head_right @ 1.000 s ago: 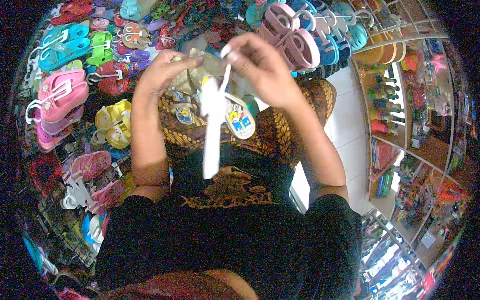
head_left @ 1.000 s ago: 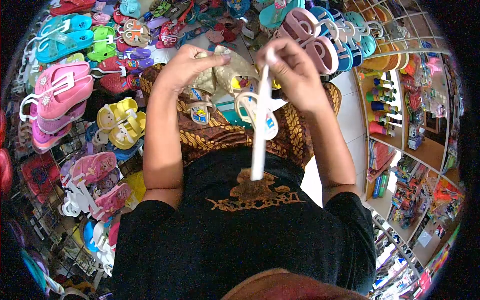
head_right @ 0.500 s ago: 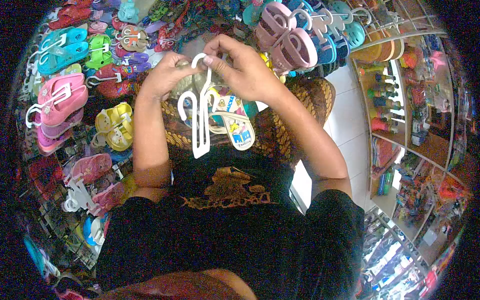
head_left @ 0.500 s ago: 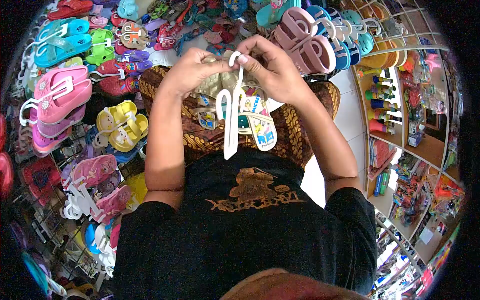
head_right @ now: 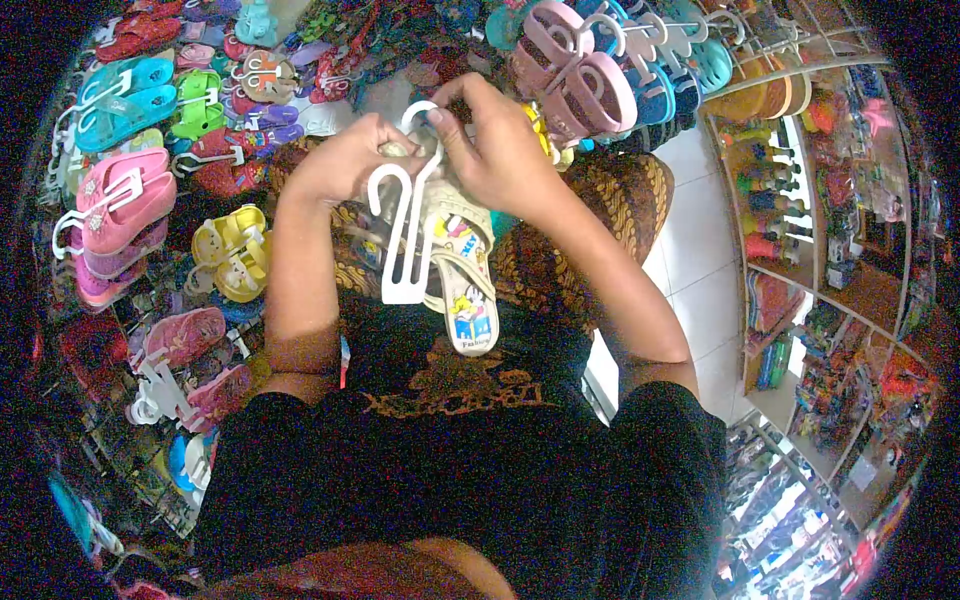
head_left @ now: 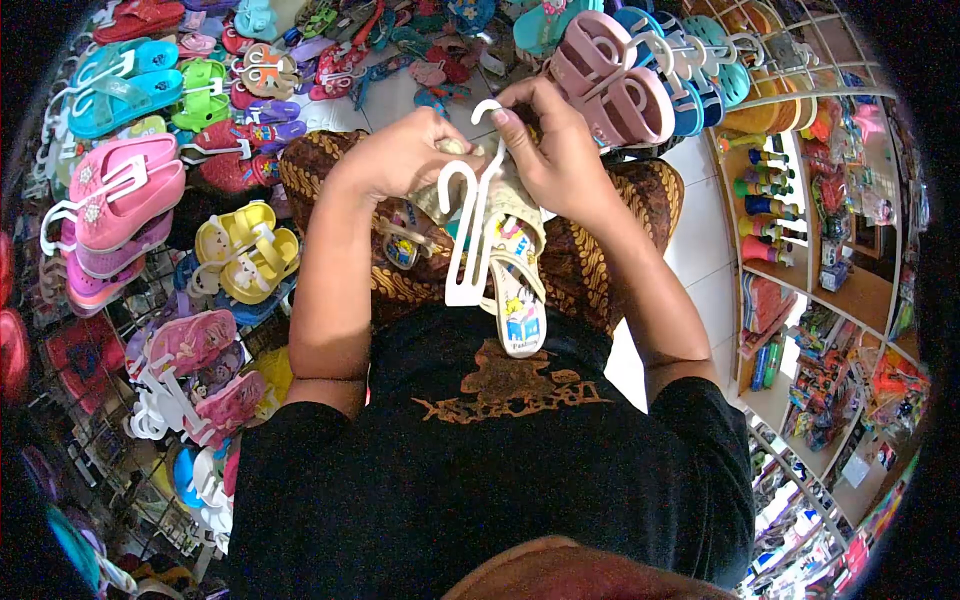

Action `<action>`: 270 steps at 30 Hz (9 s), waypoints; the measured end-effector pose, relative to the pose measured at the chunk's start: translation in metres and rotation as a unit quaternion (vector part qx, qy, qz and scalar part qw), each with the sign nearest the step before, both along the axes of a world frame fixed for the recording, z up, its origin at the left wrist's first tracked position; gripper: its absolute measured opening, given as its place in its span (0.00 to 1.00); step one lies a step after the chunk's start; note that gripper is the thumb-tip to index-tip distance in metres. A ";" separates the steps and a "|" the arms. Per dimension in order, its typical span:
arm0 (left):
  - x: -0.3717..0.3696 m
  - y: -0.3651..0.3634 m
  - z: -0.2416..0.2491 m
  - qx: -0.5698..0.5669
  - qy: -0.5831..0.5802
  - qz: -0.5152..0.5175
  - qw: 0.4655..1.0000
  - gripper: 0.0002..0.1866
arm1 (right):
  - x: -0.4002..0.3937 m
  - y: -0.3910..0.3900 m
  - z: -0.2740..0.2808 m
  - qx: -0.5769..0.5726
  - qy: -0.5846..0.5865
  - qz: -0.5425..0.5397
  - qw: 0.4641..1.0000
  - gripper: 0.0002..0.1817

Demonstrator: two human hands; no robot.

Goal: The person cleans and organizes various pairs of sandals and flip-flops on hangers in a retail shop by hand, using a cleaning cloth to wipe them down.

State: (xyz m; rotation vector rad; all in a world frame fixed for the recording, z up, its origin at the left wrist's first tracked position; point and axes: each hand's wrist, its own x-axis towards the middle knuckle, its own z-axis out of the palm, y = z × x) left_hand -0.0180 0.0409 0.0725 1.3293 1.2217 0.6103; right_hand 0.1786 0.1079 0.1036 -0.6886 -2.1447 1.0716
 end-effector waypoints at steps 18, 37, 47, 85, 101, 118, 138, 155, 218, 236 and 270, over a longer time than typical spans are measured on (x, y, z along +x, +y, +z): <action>0.013 -0.020 0.006 -0.069 -0.201 -0.017 0.977 0.15 | 0.002 0.007 -0.004 -0.030 -0.003 -0.108 0.994 0.08; 0.018 -0.031 -0.030 -0.016 -0.303 0.341 0.890 0.16 | 0.012 0.021 -0.010 -0.008 -0.044 -0.191 0.981 0.13; 0.041 -0.013 0.019 0.156 -0.141 0.414 0.886 0.18 | 0.003 -0.002 0.003 0.026 -0.117 -0.145 0.982 0.11; -0.022 -0.005 -0.007 0.118 -0.181 0.502 0.837 0.22 | -0.026 0.061 0.054 0.074 0.021 -0.088 0.993 0.11; -0.006 0.034 0.105 0.266 0.131 0.048 0.954 0.16 | -0.027 0.038 0.097 0.160 -0.030 0.088 0.983 0.09; -0.003 0.022 -0.112 0.139 0.202 0.372 0.895 0.15 | 0.034 0.298 0.102 0.277 -0.499 -0.213 0.793 0.15; -0.008 0.024 -0.151 0.162 0.176 0.350 0.906 0.13 | 0.039 0.308 0.079 0.367 -0.312 -0.288 0.828 0.16; -0.009 0.026 -0.159 0.167 0.147 0.367 0.903 0.13 | 0.037 0.317 0.066 0.309 -0.421 -0.250 0.815 0.16; -0.070 0.024 -0.193 0.138 0.135 0.631 0.751 0.17 | -0.089 0.131 0.050 0.049 -0.196 -0.016 0.979 0.21; -0.132 -0.010 -0.159 0.202 -0.005 0.799 0.566 0.16 | -0.139 0.081 -0.220 -0.117 -0.322 -0.119 0.932 0.21; -0.110 0.027 -0.144 0.026 0.085 0.764 0.639 0.18 | -0.043 0.024 -0.577 -0.446 -0.044 -0.072 0.891 0.18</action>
